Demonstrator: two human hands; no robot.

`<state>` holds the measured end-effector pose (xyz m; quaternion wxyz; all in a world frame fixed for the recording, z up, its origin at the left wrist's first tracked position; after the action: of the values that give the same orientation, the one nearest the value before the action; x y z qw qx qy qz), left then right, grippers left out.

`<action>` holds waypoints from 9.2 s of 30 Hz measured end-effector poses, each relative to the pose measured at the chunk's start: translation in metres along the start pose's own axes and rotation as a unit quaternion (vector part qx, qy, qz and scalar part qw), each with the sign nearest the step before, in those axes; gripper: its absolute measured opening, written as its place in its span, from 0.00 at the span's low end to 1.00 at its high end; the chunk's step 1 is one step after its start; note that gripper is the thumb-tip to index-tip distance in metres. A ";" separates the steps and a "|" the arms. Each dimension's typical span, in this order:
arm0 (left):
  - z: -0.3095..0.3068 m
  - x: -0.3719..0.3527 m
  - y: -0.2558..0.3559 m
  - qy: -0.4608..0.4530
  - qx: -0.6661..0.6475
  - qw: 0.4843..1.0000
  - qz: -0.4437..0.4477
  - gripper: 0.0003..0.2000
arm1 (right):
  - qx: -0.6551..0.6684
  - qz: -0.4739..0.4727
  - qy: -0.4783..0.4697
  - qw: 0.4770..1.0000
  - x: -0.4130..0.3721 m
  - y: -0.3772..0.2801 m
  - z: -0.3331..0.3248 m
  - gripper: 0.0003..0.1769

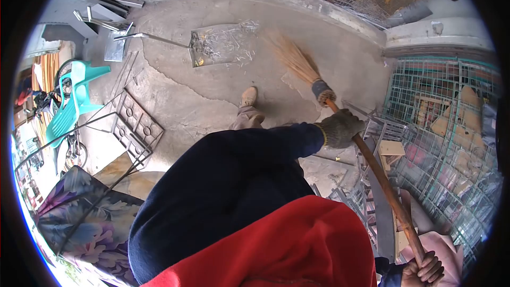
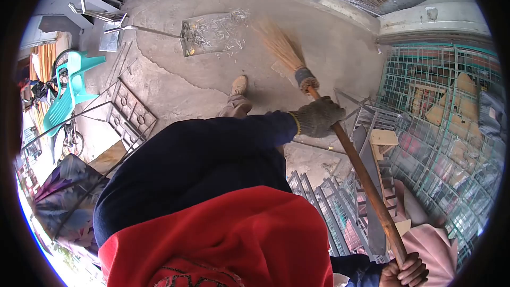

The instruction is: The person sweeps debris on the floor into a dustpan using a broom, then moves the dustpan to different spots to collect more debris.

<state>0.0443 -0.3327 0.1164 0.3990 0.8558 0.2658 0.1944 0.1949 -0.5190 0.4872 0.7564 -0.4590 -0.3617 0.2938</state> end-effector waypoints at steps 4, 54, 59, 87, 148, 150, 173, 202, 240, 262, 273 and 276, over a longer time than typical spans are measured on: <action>0.032 0.006 -0.051 0.084 -0.006 0.996 0.024 0.09 | 0.056 0.026 -0.121 0.991 -0.006 0.060 0.013 0.20; -0.014 -0.150 -0.142 -0.085 0.039 0.968 -0.232 0.16 | 0.195 0.121 0.015 0.973 -0.008 0.221 0.001 0.19; -0.014 -0.152 -0.144 -0.085 0.053 0.965 -0.241 0.15 | 0.204 0.132 0.019 0.970 -0.005 0.226 -0.002 0.19; -0.119 -0.020 -0.262 0.095 -0.012 0.990 -0.106 0.08 | 0.063 0.057 -0.175 0.981 0.052 0.234 0.237 0.20; -0.004 -0.149 -0.272 -0.028 0.012 0.965 -0.261 0.10 | 0.104 0.222 -0.104 0.964 0.050 0.314 0.140 0.20; -0.056 -0.135 -0.228 -0.006 0.009 0.964 -0.267 0.09 | 0.116 0.187 -0.100 0.970 0.055 0.290 0.132 0.20; -0.026 -0.058 -0.182 0.021 -0.026 0.982 -0.188 0.09 | 0.051 0.136 -0.137 0.980 0.062 0.198 0.157 0.21; -0.055 -0.239 -0.117 -0.091 0.001 0.979 -0.183 0.13 | 0.122 0.099 -0.067 0.985 -0.112 0.147 0.099 0.20; -0.472 -0.498 -0.472 -0.244 0.299 0.851 -0.355 0.32 | -0.074 -0.072 0.157 0.982 -0.390 0.110 0.362 0.18; -0.469 -0.852 -0.628 -0.211 0.113 0.784 -0.573 0.25 | -0.119 -0.018 0.272 0.955 -0.409 0.167 0.481 0.19; -0.465 -0.839 -0.632 -0.225 0.113 0.791 -0.558 0.24 | -0.175 -0.051 0.301 0.936 -0.414 0.181 0.505 0.19; -0.468 -0.828 -0.629 -0.204 0.096 0.833 -0.505 0.21 | -0.190 -0.045 0.295 0.935 -0.414 0.178 0.510 0.19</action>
<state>-1.0475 -0.2268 -0.1949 0.4025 0.6564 0.5912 -0.2399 -0.4759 -0.5224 0.3721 0.7400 -0.6436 -0.1917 0.0367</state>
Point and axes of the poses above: each hand's wrist, its own x-axis towards the middle knuckle, its own z-axis out of the palm, y = z × x, the point moved 5 cm from there along x, towards the middle knuckle, and after that the axes turned 4 degrees about z, right-handed, at the moved point
